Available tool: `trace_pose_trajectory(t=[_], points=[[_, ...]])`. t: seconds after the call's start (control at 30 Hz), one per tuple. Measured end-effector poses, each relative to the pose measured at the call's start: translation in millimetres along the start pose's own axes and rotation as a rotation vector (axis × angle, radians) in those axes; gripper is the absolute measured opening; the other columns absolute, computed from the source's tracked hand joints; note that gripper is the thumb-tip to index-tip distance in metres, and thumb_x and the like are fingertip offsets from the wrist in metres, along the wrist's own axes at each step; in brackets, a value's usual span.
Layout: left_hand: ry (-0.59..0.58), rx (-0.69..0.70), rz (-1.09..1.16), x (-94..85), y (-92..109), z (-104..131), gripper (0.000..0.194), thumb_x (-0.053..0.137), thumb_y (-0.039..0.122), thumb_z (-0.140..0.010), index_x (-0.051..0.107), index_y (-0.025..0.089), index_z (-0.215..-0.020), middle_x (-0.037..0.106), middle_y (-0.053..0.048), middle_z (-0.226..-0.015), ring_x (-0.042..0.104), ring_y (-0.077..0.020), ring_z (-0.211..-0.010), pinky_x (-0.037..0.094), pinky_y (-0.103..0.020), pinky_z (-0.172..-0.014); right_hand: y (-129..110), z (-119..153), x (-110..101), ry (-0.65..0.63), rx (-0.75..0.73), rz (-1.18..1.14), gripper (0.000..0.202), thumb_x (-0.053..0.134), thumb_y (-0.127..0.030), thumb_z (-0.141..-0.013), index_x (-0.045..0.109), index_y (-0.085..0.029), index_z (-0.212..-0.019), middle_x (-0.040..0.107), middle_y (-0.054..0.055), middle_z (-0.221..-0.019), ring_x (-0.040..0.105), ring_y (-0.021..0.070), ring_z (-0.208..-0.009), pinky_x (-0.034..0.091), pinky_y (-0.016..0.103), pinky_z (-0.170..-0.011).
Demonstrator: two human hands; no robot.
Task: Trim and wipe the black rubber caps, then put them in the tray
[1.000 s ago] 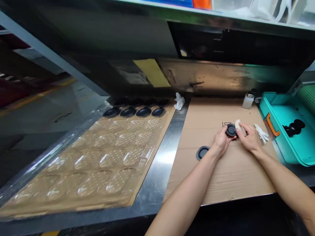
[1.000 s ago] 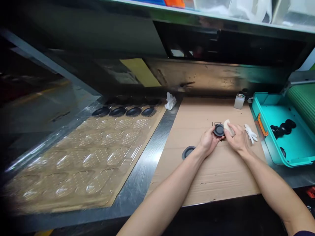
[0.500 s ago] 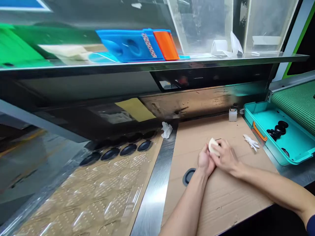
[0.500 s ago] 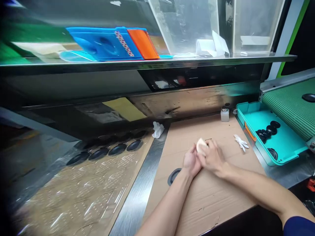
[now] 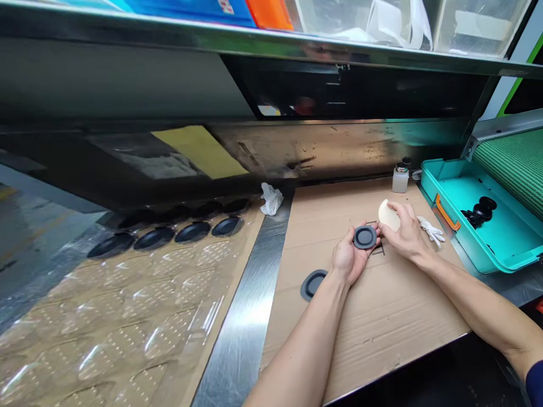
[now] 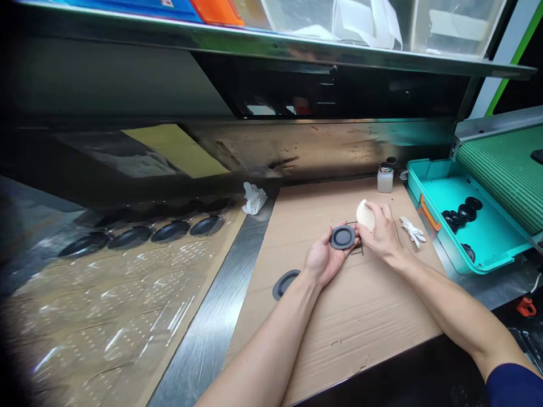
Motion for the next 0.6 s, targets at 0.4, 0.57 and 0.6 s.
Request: trace_pose_trajectory(t=[0.4, 0.57, 0.6], points=[[-0.023, 0.084, -0.035, 2.1, -5.0, 2.1, 0.040, 0.036, 0.034, -0.109, 0.070, 0.013, -0.114, 0.076, -0.014, -0.116, 0.068, -0.0229, -0.121, 0.053, -0.040, -0.109, -34.0, 21.4, 26.3, -0.348, 0.018, 0.223, 0.040, 0.038, -0.036, -0.107, 0.050, -0.027, -0.145, 0.066, 0.011, -0.126, 0.066, 0.0258, -0.104, 0.053, 0.037, -0.088], [-0.019, 0.081, -0.044, 2.0, -5.4, 3.5, 0.040, 0.036, 0.034, -0.109, 0.069, 0.013, -0.117, 0.076, -0.014, -0.118, 0.068, -0.0215, -0.122, 0.053, -0.039, -0.109, -39.5, 22.9, 26.3, -0.384, 0.005, 0.320, 0.043, 0.035, -0.038, -0.107, 0.050, -0.027, -0.147, 0.068, 0.012, -0.124, 0.068, 0.0263, -0.099, 0.055, 0.037, -0.083], [-0.017, 0.085, -0.050, 1.9, -5.4, 3.8, 0.039, 0.036, 0.034, -0.109, 0.069, 0.014, -0.118, 0.076, -0.013, -0.119, 0.068, -0.0216, -0.122, 0.053, -0.040, -0.109, -39.9, 24.2, 25.5, -0.377, 0.017, 0.323, 0.043, 0.035, -0.036, -0.107, 0.051, -0.026, -0.145, 0.068, 0.012, -0.123, 0.068, 0.0262, -0.098, 0.055, 0.037, -0.082]])
Point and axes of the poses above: each hand's wrist, its own z-axis away from the middle knuckle, its own x-axis out of the palm, y = z × x, the point moved 2 cm from there along -z, towards the middle knuckle
